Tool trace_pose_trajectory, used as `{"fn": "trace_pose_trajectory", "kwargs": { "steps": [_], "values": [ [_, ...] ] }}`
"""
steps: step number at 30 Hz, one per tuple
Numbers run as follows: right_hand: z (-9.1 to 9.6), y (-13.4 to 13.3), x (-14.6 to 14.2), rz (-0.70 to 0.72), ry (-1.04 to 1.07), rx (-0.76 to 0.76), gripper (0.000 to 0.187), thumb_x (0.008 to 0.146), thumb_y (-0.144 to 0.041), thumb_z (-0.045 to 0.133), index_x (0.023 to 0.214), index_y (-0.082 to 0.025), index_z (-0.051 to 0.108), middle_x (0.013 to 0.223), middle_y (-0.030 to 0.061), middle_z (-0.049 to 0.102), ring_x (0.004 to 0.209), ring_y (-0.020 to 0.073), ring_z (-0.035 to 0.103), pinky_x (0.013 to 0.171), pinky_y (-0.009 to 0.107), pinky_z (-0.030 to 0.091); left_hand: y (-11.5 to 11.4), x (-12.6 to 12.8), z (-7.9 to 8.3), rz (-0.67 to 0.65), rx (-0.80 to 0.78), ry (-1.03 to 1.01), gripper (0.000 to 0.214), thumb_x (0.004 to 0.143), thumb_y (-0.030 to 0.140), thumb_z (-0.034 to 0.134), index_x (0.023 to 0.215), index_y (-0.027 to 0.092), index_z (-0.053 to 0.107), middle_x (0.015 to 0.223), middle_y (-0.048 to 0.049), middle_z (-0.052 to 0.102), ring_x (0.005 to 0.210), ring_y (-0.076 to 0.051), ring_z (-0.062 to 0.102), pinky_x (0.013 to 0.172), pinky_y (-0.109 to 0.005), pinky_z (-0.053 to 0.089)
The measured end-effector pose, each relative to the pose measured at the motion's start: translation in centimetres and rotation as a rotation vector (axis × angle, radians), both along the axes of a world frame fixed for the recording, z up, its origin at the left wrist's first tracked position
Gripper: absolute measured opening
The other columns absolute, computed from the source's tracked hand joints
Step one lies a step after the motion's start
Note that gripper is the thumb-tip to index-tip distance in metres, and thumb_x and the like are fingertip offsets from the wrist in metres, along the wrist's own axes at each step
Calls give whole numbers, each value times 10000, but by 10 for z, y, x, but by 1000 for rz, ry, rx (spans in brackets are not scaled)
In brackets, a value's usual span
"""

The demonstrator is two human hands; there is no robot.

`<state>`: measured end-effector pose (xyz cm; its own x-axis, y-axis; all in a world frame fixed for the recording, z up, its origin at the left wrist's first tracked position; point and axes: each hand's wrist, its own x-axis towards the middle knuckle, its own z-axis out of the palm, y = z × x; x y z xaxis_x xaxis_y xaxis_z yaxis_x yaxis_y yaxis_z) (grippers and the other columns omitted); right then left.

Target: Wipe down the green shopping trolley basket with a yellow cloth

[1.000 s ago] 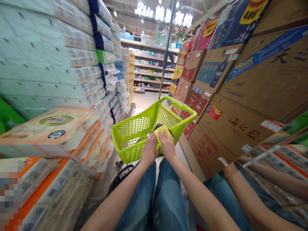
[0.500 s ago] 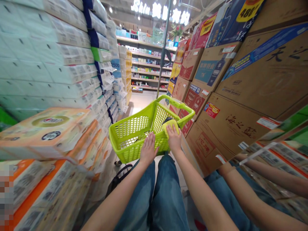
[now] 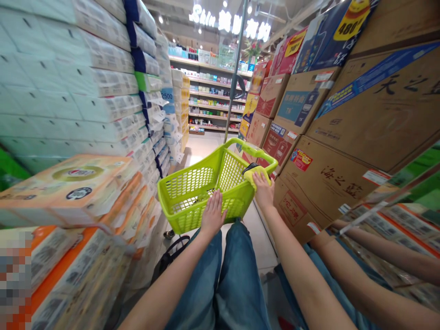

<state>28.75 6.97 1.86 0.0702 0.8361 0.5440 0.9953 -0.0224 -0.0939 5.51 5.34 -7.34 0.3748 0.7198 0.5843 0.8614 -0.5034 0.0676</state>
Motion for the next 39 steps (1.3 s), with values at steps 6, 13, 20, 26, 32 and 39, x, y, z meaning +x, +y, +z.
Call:
{"fn": "trace_pose_trajectory", "kwargs": {
  "steps": [6,13,20,26,32,39],
  "values": [
    [-48,-24,-91,178,-49,-34,595,896,-57,373,1448,-271,437,1511,25,444,1443,203,333,1155,468,219,0,1,-2,6,15,2,701,979,358,362,1539,28,102,1619,-148,170,1512,-245,82,1224,-420,184],
    [-15,-12,-21,231,-140,-78,573,925,-79,373,1428,-343,442,1496,-19,465,1432,183,353,1169,492,187,-1,-2,-1,1,-8,14,710,981,386,346,1545,43,83,1620,-144,154,1511,-240,89,1221,-420,190],
    [-19,-9,-33,28,-42,-5,585,907,-56,350,1453,-251,423,1527,64,416,1449,247,317,1145,545,180,-3,0,0,13,-12,10,700,980,395,345,1538,30,133,1622,-142,142,1511,-247,86,1224,-410,179],
    [-36,-25,-77,290,-132,-92,563,909,-88,421,1418,-328,461,1484,-12,486,1421,159,367,1153,418,231,-2,-2,0,-14,-2,-8,717,974,359,365,1550,66,55,1615,-144,185,1508,-239,127,1217,-431,204],
    [17,11,10,124,-84,-47,538,852,-28,408,1306,-272,563,1410,25,573,1383,212,405,1157,543,137,-3,-3,2,-15,-19,-10,729,973,356,365,1552,85,16,1615,-147,187,1505,-244,146,1207,-449,226],
    [11,18,-5,49,-6,7,521,804,-23,425,1252,-236,587,1375,53,594,1382,223,381,1138,486,184,-5,-3,5,8,-35,3,707,977,349,358,1553,78,50,1583,-149,298,1470,-257,270,1201,-439,243]
  ]
}}
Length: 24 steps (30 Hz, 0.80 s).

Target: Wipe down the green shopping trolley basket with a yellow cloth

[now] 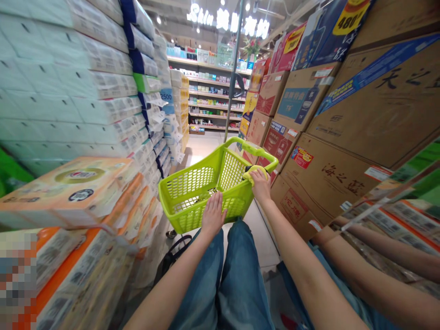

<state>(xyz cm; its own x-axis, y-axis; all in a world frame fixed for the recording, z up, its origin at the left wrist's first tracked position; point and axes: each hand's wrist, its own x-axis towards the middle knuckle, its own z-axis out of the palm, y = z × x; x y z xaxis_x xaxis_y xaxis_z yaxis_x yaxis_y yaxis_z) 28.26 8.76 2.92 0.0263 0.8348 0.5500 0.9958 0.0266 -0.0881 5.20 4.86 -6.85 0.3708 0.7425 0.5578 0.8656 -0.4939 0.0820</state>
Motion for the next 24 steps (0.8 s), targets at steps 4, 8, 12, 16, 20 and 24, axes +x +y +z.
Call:
{"fn": "trace_pose_trajectory", "kwargs": {
  "steps": [4,8,12,16,20,24],
  "values": [
    [-4,-11,-18,51,17,1,539,765,-19,446,1223,-264,591,1313,26,630,1360,222,393,1141,487,177,-4,-8,2,10,9,-21,673,987,335,344,1560,116,66,1550,-137,371,1436,-252,339,1183,-435,279],
    [-5,-23,-34,78,24,4,530,765,-31,467,1224,-269,580,1303,36,633,1360,231,382,1142,496,169,-13,-23,7,31,25,-42,634,986,345,367,1554,147,167,1494,-134,441,1393,-264,391,1163,-431,307],
    [-10,-34,-55,81,60,25,520,772,-40,477,1229,-275,562,1297,30,631,1357,240,380,1138,519,162,-23,-34,19,133,15,-82,571,979,421,390,1517,242,316,1322,-141,564,1261,-293,500,1072,-475,391],
    [-14,-41,-75,100,55,-17,535,804,-64,475,1278,-303,533,1335,19,608,1379,230,364,1150,492,155,-18,-24,33,219,-18,-123,603,952,520,411,1473,217,399,1324,-184,550,1254,-345,494,1041,-553,388],
    [-10,-43,-72,151,49,-77,563,819,-97,487,1345,-295,507,1395,28,572,1393,242,354,1146,485,149,6,14,51,-38,-28,-165,820,929,434,455,1548,60,67,1584,-216,237,1476,-331,212,1160,-491,279],
    [5,-42,-27,375,-6,-141,650,778,-42,457,1374,-296,515,1433,11,550,1387,199,390,1136,437,178,23,47,63,-278,-53,-167,935,892,373,469,1528,62,-141,1635,-180,57,1509,-269,120,1179,-423,259]
  ]
}}
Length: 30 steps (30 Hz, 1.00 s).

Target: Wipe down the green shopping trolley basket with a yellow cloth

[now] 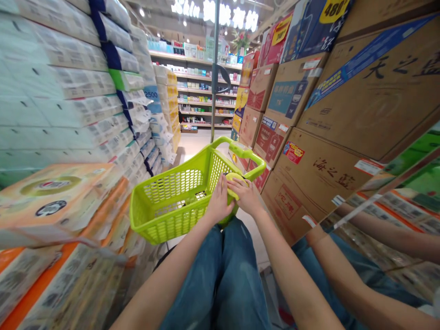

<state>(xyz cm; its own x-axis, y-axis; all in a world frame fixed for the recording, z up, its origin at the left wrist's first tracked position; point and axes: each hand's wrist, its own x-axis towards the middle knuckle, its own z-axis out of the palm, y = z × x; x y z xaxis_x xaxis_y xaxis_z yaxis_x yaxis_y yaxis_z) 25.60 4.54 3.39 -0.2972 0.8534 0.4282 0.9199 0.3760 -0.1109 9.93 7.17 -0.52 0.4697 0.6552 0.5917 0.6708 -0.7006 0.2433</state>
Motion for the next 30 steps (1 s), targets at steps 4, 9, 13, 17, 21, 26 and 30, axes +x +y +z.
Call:
{"fn": "trace_pose_trajectory", "kwargs": {
  "steps": [4,9,13,17,21,26,30],
  "values": [
    [22,9,66,-155,52,61,667,749,-17,441,1338,-306,561,1407,6,576,1376,190,425,1137,457,170,2,13,-2,-68,47,150,928,868,426,503,1558,132,-44,1647,-101,55,1474,-309,217,1158,-449,253],
    [25,33,94,-542,172,156,627,783,-68,436,1376,-250,527,1473,64,502,1397,226,398,1105,484,220,2,28,-7,-43,70,222,862,865,485,491,1566,197,81,1649,-36,91,1415,-348,285,1100,-486,289],
    [0,32,64,-576,133,188,686,770,-61,418,1429,-248,461,1508,50,457,1428,225,341,1120,472,211,3,39,-9,-16,70,196,839,869,506,487,1564,214,118,1648,-38,108,1378,-351,317,1079,-489,299],
    [-8,19,54,-480,47,161,668,788,-58,423,1418,-273,469,1500,27,469,1425,197,345,1144,455,179,1,38,-9,-16,63,165,795,894,514,456,1563,244,122,1642,-15,146,1367,-337,331,1085,-484,295],
    [19,28,80,-557,76,132,640,782,-50,440,1368,-296,520,1484,15,492,1411,196,370,1152,484,167,-1,33,-7,-12,54,149,814,911,515,437,1567,218,60,1645,-15,121,1374,-324,325,1092,-472,296],
    [37,57,94,-618,197,96,647,754,-15,427,1360,-213,541,1487,71,481,1418,233,372,1121,482,249,4,44,-8,58,28,107,806,936,534,390,1566,173,39,1640,-66,125,1361,-311,360,1084,-470,317],
    [29,64,92,-601,191,138,605,769,-33,447,1352,-158,548,1479,111,485,1404,258,394,1109,469,280,7,58,-14,117,17,98,797,938,529,393,1562,144,79,1632,-104,143,1385,-324,349,1094,-502,318]
  ]
}}
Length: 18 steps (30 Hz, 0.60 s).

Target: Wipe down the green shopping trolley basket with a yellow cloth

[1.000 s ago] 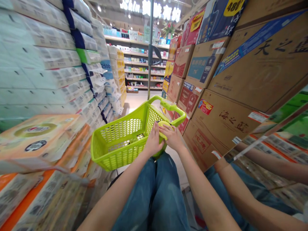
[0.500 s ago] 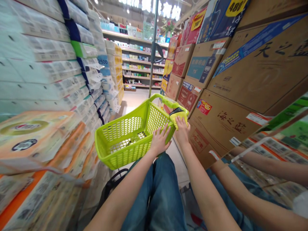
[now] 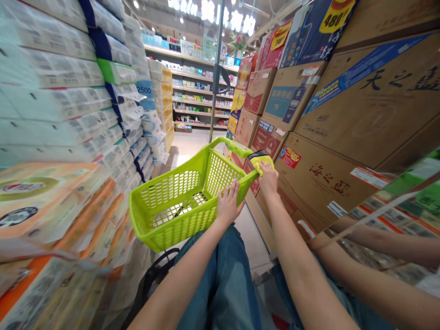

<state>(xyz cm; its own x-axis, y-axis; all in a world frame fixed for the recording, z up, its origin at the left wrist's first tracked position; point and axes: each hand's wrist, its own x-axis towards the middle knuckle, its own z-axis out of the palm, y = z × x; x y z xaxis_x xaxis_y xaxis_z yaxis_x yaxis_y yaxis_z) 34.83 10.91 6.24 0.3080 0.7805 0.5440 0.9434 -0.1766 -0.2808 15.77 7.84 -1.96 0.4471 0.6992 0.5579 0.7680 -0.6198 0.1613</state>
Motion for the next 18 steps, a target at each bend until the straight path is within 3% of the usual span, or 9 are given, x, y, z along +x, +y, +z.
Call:
{"fn": "trace_pose_trajectory", "kwargs": {
  "steps": [4,9,13,18],
  "values": [
    [-4,-2,5,10,-41,13,615,764,-24,464,1353,-180,546,1467,95,505,1405,263,389,1101,469,299,8,5,1,-50,32,29,825,927,487,426,1555,88,70,1635,-124,103,1500,-292,145,1181,-489,221],
    [-3,-3,8,5,-32,-4,624,759,-17,459,1354,-186,544,1469,87,504,1409,253,385,1107,456,297,52,-10,21,-415,99,266,732,885,177,393,1546,74,97,1640,-97,91,1515,-187,26,1233,-365,93],
    [-3,-3,9,16,-21,23,614,754,-29,457,1337,-190,564,1461,89,512,1393,261,408,1099,468,301,85,-29,29,-660,77,373,864,794,71,413,1554,144,10,1646,-54,67,1507,-142,0,1235,-340,90],
    [0,-2,10,0,4,26,603,764,-38,450,1336,-187,565,1469,87,501,1397,261,406,1093,468,305,89,-34,22,-717,32,303,888,768,-5,362,1553,166,-16,1647,-61,65,1502,-123,-18,1232,-342,129]
  ]
}}
